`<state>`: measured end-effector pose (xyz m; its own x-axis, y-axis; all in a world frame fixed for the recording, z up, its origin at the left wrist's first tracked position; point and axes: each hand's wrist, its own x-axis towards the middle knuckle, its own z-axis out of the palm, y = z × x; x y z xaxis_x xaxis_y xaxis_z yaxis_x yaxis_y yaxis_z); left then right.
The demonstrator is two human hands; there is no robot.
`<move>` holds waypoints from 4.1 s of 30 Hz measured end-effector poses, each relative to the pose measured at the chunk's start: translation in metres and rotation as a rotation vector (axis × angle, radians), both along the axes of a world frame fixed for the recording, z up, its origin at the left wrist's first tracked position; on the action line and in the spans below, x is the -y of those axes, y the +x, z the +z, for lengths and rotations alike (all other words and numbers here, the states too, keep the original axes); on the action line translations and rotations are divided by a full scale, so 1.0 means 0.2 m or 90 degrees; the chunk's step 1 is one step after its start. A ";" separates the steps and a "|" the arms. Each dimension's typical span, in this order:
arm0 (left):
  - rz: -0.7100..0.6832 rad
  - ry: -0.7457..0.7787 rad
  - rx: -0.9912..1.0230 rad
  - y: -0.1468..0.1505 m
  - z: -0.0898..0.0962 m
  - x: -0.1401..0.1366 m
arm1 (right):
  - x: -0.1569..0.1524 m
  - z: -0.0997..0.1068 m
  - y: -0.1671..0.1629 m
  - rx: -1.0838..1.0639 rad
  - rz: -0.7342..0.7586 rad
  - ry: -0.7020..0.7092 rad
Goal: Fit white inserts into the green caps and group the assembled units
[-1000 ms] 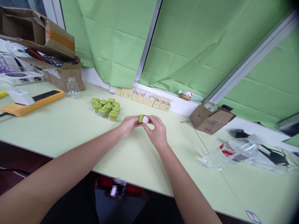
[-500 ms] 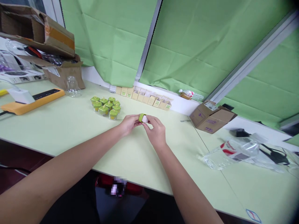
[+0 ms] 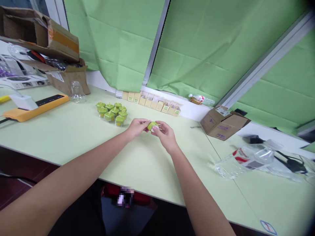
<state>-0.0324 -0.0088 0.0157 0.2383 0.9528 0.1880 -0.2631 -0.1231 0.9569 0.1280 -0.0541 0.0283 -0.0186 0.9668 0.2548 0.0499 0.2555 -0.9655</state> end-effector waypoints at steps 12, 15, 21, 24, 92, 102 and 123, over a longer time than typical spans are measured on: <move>-0.102 -0.094 0.095 -0.01 0.02 0.01 | 0.03 0.04 0.04 -0.118 0.166 -0.075; -0.111 -0.121 0.107 -0.02 0.02 0.01 | 0.04 0.05 0.04 -0.116 0.171 -0.071; -0.143 -0.182 0.133 -0.04 0.04 0.01 | 0.04 0.06 0.05 -0.116 0.168 -0.083; -0.154 -0.187 0.132 -0.04 0.04 0.01 | 0.04 0.05 0.06 -0.105 0.169 -0.082; -0.130 0.331 -0.476 -0.04 -0.05 0.07 | -0.05 -0.03 0.06 0.102 -0.175 0.094; -0.121 0.307 -0.463 -0.04 -0.05 0.05 | -0.04 -0.07 0.04 0.211 -0.122 0.170; -0.132 0.294 -0.435 -0.04 -0.07 0.04 | -0.03 -0.11 0.04 0.356 -0.072 0.144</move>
<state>-0.0402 -0.0171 0.0018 0.6023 0.7403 0.2987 0.2937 -0.5535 0.7794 0.1357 -0.0474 0.0068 -0.1089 0.8940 0.4346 0.5724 0.4139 -0.7079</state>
